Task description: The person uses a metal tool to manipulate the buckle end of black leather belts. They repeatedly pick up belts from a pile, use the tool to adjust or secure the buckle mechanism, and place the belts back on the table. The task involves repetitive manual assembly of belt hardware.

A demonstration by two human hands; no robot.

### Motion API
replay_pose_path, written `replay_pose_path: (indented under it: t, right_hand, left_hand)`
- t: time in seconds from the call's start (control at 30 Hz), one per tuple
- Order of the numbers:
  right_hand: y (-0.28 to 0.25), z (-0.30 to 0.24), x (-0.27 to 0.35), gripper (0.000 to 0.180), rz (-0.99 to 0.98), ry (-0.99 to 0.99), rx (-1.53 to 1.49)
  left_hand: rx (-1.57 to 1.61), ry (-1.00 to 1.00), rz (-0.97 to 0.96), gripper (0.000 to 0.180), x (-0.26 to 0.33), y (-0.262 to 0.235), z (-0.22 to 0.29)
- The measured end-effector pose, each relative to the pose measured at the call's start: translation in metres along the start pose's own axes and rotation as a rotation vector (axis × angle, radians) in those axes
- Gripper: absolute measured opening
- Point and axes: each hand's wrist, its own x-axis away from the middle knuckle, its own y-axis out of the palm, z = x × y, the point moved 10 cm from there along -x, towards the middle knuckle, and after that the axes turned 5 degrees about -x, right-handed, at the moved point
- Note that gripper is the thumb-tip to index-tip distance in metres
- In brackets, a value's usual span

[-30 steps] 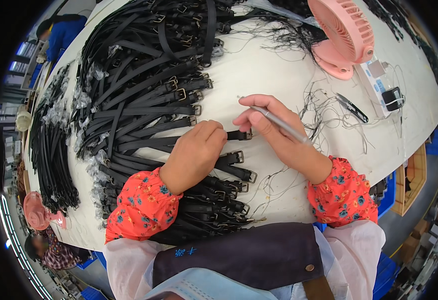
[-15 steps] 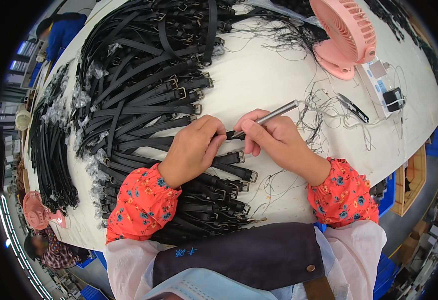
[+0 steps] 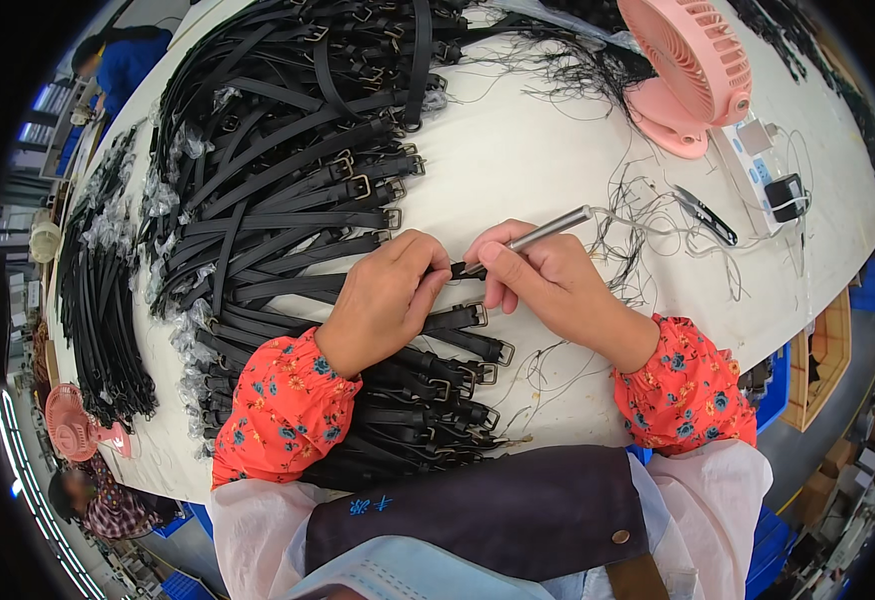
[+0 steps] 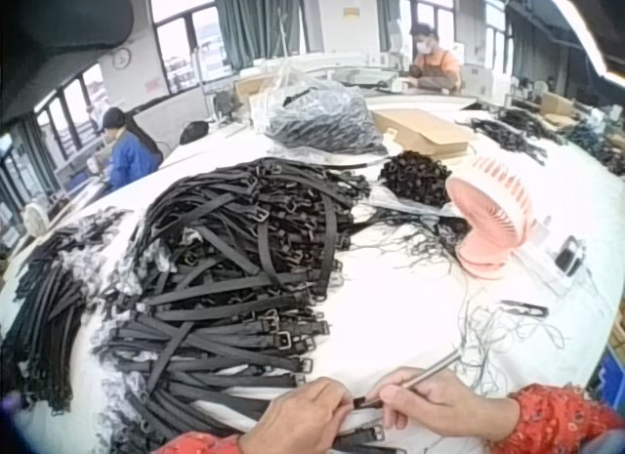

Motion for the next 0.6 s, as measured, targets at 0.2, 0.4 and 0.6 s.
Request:
replay_pose_path:
  t: [0.2,0.4,0.6]
  right_hand:
    - [0.000,0.000,0.000,0.036,0.000,0.000,-0.008]
    - [-0.004,-0.002,0.000,0.035,0.019,-0.020,-0.011]
    - [-0.006,0.000,0.000,0.033,0.041,-0.035,-0.018]
  left_hand:
    - [0.014,-0.040,-0.002,0.011,0.000,0.001,-0.004]
    - [0.045,-0.093,0.041,0.011,-0.001,0.000,-0.006]
    - [-0.033,-0.041,0.003,0.010,-0.004,0.003,-0.004]
